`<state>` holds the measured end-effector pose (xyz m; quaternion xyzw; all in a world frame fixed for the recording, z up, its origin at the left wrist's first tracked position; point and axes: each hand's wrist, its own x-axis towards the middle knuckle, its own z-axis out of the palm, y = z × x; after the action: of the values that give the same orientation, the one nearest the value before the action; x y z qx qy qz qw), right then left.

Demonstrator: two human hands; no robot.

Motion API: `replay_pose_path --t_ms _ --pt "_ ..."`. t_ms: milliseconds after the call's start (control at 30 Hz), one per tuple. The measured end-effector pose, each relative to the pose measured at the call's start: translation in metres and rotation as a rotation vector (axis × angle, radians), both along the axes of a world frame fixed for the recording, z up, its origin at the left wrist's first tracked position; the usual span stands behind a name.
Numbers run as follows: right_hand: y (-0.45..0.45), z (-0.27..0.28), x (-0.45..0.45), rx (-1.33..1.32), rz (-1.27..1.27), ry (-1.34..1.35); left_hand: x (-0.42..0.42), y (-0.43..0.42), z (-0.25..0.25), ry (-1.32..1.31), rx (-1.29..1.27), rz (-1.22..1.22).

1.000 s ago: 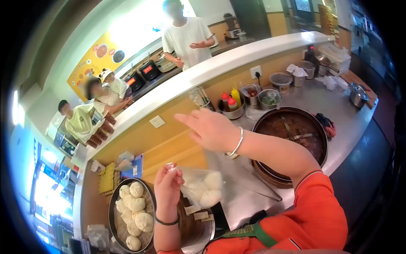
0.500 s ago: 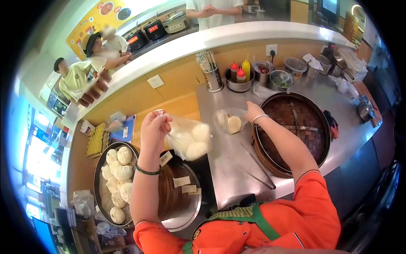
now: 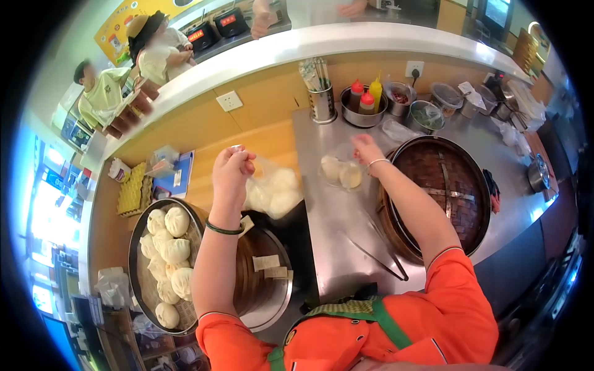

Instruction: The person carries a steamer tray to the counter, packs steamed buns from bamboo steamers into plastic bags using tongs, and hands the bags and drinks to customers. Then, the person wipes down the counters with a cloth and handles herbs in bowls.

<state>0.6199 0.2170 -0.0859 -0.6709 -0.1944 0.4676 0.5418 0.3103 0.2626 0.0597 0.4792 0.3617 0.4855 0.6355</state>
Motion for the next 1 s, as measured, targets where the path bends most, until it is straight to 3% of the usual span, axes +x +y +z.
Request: replay_pose_path --t_ms 67,100,167,233,267,333,467,533,633,733,833,900,933,1000 --pt "-0.010 0.013 -0.036 0.060 0.120 -0.536 0.000 0.002 -0.003 0.017 -0.006 -0.008" --pt "-0.018 0.019 -0.043 0.059 0.130 -0.537 0.001 0.003 -0.005 0.015 -0.010 0.001" --pt "-0.021 0.029 -0.057 -0.218 0.361 -1.139 0.003 0.006 -0.008 0.061 -0.006 0.011" --pt "0.011 -0.051 -0.009 0.081 0.281 -1.223 0.008 0.019 -0.004 0.060 -0.009 0.010" --pt "0.016 -0.039 -0.003 0.101 0.289 -1.234 0.011 0.025 -0.004 0.061 -0.039 -0.016" --pt "0.009 -0.002 0.003 0.094 0.197 -0.065 0.022 0.045 0.003 0.078 -0.022 -0.046" --pt "-0.004 0.039 -0.011 0.186 0.296 -0.029 0.043 0.088 0.020 0.181 0.065 -0.153" --pt "-0.012 0.045 -0.011 0.186 0.369 -0.177 0.046 0.110 0.028 0.200 0.113 -0.140" --pt "-0.008 0.028 0.008 0.235 0.189 0.002 0.058 0.133 0.031 0.229 0.118 -0.116" --pt "-0.009 0.028 0.020 0.226 0.130 0.014 0.061 0.151 0.026 0.320 0.138 -0.127" --pt "-0.013 0.028 0.018 0.212 0.136 0.000 0.075 0.140 0.039 0.422 0.251 0.042" --pt "-0.013 0.027 0.019 0.236 0.150 -0.001 0.083 0.143 0.037 0.280 0.621 0.205" --pt "-0.013 0.025 0.019 0.270 0.174 0.000 0.087 0.134 0.031 0.281 0.600 0.185" --pt "-0.018 0.027 0.017 0.258 0.155 0.046 0.087 0.102 0.016 0.768 1.276 0.731"
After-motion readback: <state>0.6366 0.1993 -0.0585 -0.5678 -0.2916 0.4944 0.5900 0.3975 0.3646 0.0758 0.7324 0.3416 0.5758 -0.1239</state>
